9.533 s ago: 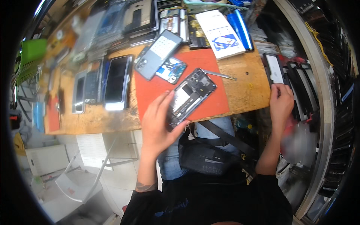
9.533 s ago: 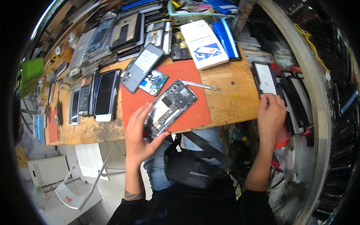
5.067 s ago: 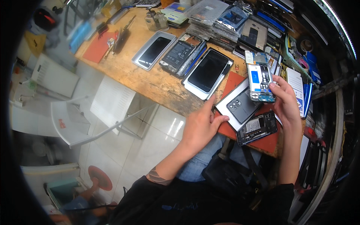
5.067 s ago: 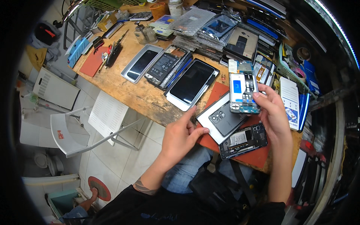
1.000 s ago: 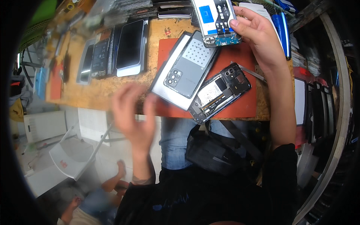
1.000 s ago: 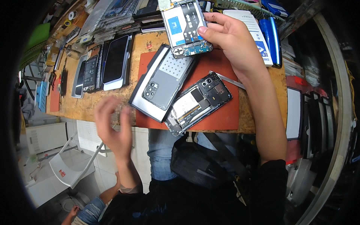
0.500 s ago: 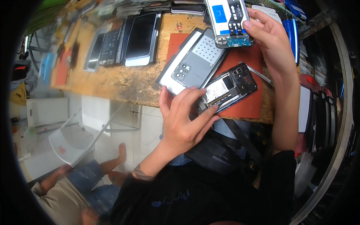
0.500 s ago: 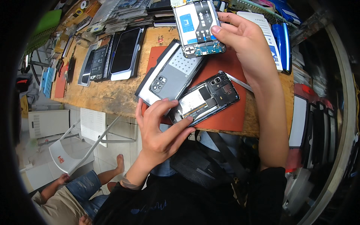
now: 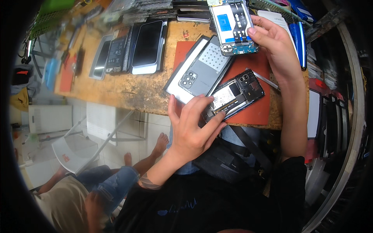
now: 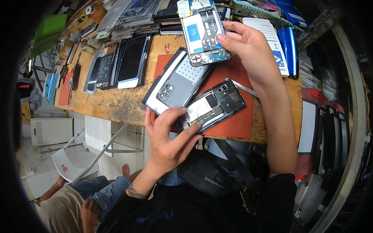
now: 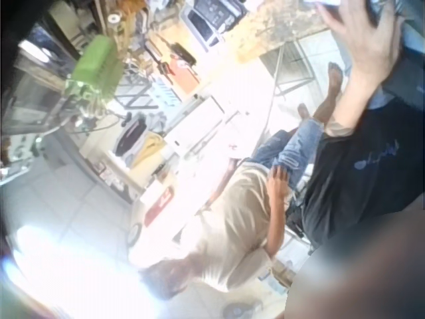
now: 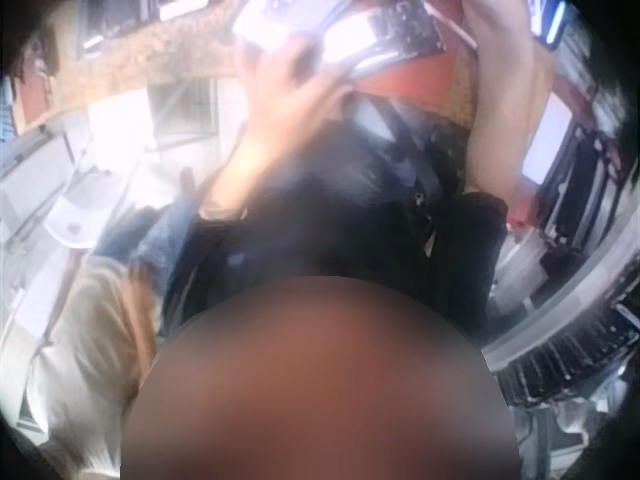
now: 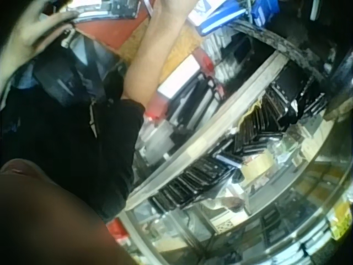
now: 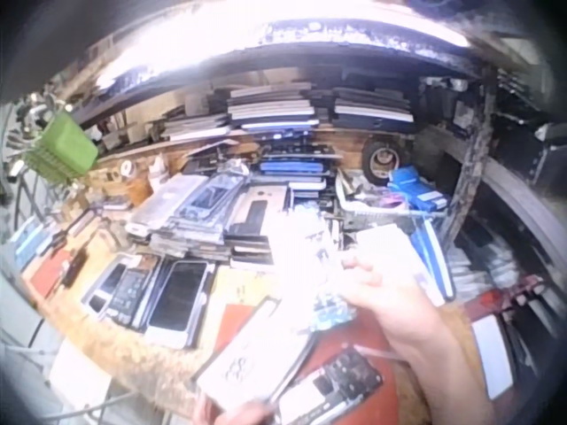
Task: The person disassembles a blue smartphone, removes the back cover, and uses a screwdriver to work on the internal components. They handle multiple phone parts and tools on a cluttered workbench.
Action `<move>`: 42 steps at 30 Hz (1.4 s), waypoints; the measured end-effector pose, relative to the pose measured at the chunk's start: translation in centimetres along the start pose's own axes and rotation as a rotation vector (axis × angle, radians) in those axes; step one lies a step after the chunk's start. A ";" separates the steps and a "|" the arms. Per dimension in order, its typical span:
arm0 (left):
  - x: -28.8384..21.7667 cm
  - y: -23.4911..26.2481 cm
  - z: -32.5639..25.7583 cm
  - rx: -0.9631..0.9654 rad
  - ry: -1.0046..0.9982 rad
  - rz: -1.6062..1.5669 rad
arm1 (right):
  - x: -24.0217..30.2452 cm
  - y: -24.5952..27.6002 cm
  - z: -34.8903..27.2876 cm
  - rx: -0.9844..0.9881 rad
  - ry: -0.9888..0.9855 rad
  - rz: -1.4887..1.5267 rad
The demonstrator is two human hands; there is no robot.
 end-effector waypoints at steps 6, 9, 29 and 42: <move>0.0 -0.4 -0.1 0.045 0.014 0.030 | 0.1 -0.1 -0.1 0.007 0.010 0.025; 0.2 -0.7 -0.2 0.069 0.025 0.053 | 0.1 -0.1 0.0 0.009 0.008 0.015; 1.9 -0.6 -0.9 0.053 0.048 -0.028 | -0.1 0.1 -0.1 -0.010 0.011 -0.030; 7.0 2.6 -1.3 -0.114 0.156 -0.122 | -0.4 -0.1 0.0 0.001 -0.019 -0.042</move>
Point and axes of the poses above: each hand's wrist, its own z-axis towards the middle knuckle, its own y-axis out of the back of the hand, x = y × z, the point moved 10 cm from there along z, towards the middle knuckle
